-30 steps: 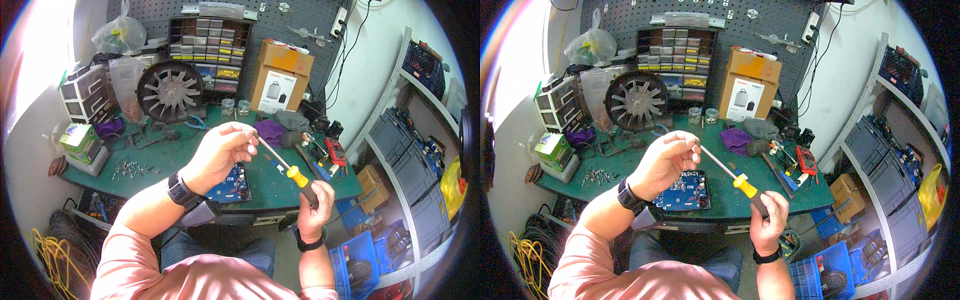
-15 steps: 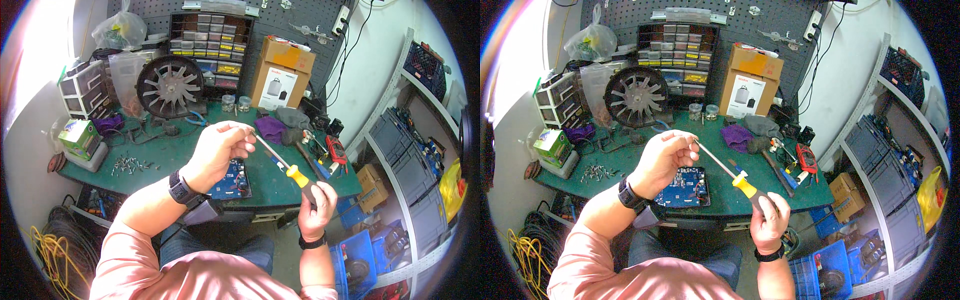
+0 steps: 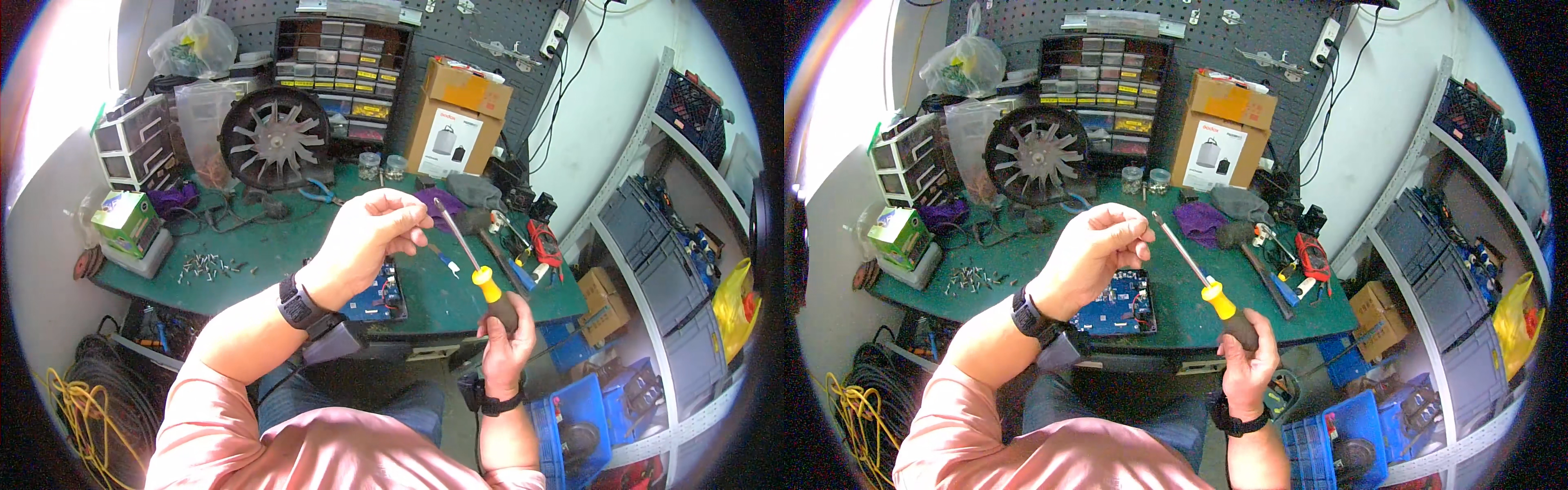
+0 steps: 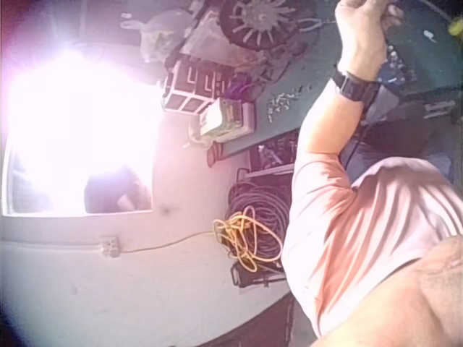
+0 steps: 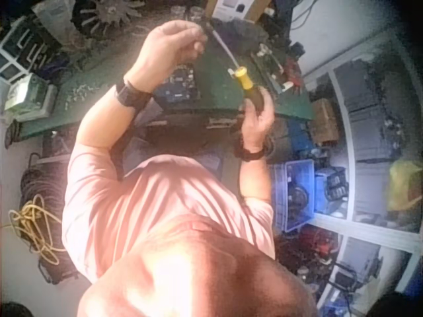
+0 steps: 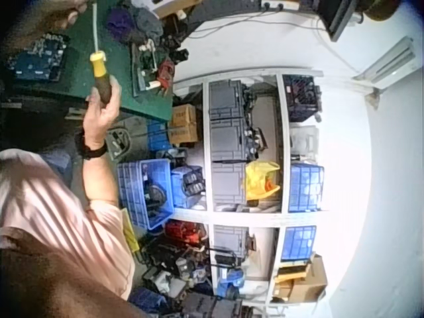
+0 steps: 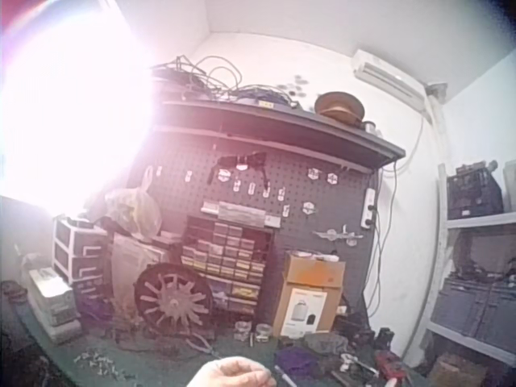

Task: The person disassembles a black electronic device using pliers and a hammer to remove a stuck component. They then separate the casing to reveal a blue circuit board, which they inspect and manipulate with a screwdriver. The person handles the device's metal casing and internal components throughout the process.

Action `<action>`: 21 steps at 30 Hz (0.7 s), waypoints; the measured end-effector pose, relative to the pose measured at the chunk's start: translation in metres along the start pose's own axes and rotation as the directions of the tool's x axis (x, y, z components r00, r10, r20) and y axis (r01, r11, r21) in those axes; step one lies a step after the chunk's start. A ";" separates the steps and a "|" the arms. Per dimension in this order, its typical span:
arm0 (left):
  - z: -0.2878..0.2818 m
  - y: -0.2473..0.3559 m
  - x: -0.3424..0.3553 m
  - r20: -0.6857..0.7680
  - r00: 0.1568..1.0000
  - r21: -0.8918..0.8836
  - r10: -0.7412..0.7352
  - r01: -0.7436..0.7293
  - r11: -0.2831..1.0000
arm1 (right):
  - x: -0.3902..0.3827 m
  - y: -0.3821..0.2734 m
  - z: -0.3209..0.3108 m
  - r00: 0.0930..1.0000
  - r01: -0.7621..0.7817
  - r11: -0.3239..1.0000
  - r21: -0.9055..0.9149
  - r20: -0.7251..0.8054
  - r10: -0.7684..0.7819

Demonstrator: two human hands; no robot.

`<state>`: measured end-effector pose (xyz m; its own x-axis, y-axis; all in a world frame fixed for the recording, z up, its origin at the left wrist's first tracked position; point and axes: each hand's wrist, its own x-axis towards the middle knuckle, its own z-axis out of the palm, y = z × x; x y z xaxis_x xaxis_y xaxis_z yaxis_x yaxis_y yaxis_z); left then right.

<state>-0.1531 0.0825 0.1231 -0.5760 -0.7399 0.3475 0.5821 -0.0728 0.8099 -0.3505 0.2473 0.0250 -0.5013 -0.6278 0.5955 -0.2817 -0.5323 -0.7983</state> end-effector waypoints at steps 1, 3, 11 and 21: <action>0.001 0.000 0.000 -0.008 1.000 0.000 0.002 -0.002 1.000 | -0.001 0.001 0.002 0.999 -0.044 0.995 0.086 0.032 0.041; 0.004 0.001 -0.001 -0.024 1.000 0.000 0.007 -0.007 1.000 | -0.003 0.000 0.005 0.989 -0.131 0.970 0.204 0.097 0.113; 0.003 -0.001 -0.002 0.026 1.000 0.013 -0.013 0.013 1.000 | -0.009 -0.004 0.010 0.930 -0.360 0.876 0.321 0.205 0.307; 0.000 -0.004 0.000 -0.019 0.999 0.040 -0.033 0.034 0.999 | -0.014 0.004 0.008 0.882 -0.468 0.767 0.439 0.275 0.381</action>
<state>-0.1548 0.0828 0.1197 -0.5837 -0.7500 0.3112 0.5387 -0.0710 0.8395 -0.3386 0.2493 0.0142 -0.3245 -0.9134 0.2459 0.3777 -0.3634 -0.8516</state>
